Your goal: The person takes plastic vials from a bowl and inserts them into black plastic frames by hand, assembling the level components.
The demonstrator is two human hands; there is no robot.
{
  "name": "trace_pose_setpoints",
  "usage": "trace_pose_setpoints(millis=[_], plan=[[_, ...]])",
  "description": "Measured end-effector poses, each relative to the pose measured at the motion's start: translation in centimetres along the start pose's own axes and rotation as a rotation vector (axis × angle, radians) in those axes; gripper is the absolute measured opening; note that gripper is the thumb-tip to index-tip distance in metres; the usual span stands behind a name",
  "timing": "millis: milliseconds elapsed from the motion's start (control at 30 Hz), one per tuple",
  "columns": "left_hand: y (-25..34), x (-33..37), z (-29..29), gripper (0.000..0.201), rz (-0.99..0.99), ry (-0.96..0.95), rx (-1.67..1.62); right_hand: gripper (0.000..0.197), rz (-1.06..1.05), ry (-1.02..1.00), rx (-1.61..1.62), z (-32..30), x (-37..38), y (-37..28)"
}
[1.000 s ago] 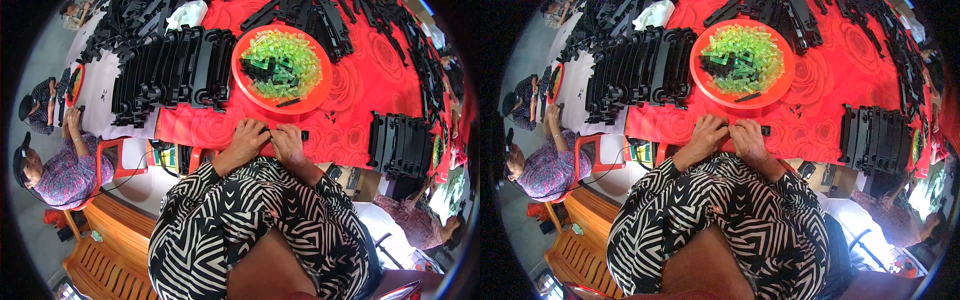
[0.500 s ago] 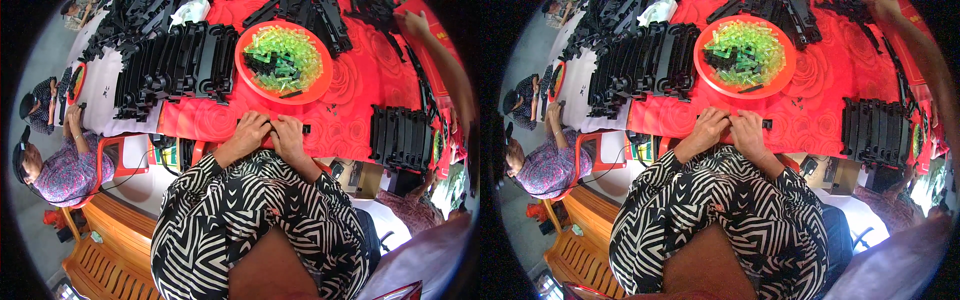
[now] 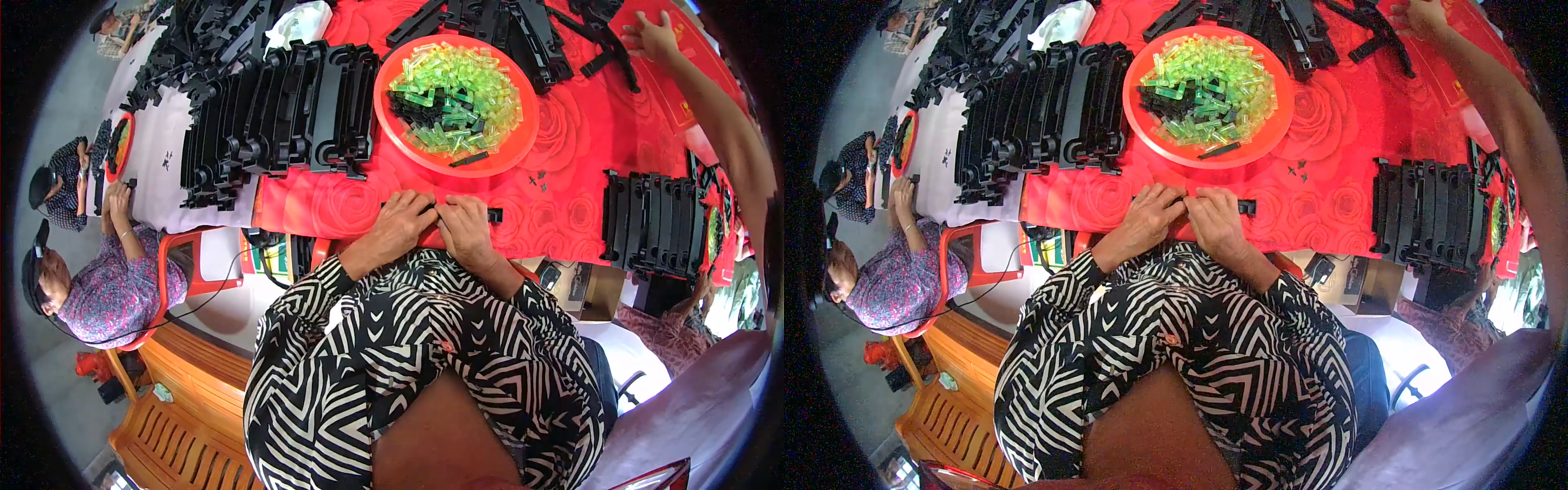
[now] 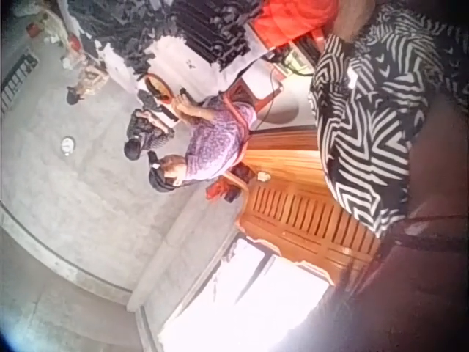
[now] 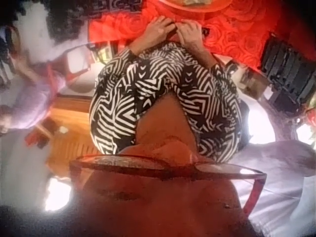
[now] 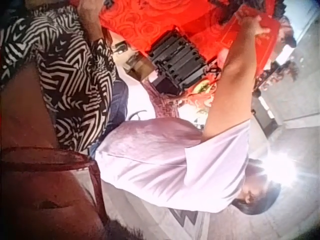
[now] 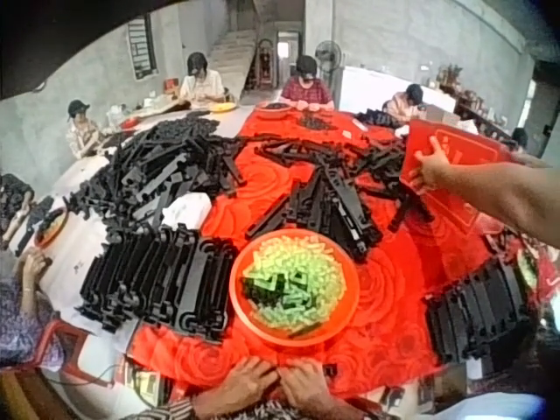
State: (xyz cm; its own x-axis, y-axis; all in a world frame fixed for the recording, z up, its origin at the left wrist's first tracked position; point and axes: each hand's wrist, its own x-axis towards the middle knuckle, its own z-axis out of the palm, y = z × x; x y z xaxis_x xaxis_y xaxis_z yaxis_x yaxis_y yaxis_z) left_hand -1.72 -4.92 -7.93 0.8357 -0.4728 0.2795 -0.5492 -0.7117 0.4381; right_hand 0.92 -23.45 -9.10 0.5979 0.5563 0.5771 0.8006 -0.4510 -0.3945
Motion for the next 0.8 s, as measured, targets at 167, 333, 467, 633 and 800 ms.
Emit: trace_pose_setpoints(millis=[167,333,467,633,800], plan=[[0.1,0.1,0.0,0.030,-0.008,-0.026,0.005,0.032,-0.002,-0.025,-0.014,-0.1,0.0,0.0],[0.2,0.2,0.1,0.032,-0.015,-0.023,0.012,0.031,0.003,-0.025,-0.022,0.3,-0.5,0.3],[0.1,-0.1,0.3,0.027,0.014,0.010,0.068,0.036,0.046,-0.092,0.052,-0.4,-0.2,0.3],[0.1,-0.6,0.5,0.022,0.027,0.090,0.066,0.054,0.143,0.035,-0.005,-3.8,0.0,0.3],[0.6,-0.3,0.7,0.026,-0.021,0.205,-0.053,0.044,0.179,-0.208,-0.022,-4.6,-0.3,2.0]])
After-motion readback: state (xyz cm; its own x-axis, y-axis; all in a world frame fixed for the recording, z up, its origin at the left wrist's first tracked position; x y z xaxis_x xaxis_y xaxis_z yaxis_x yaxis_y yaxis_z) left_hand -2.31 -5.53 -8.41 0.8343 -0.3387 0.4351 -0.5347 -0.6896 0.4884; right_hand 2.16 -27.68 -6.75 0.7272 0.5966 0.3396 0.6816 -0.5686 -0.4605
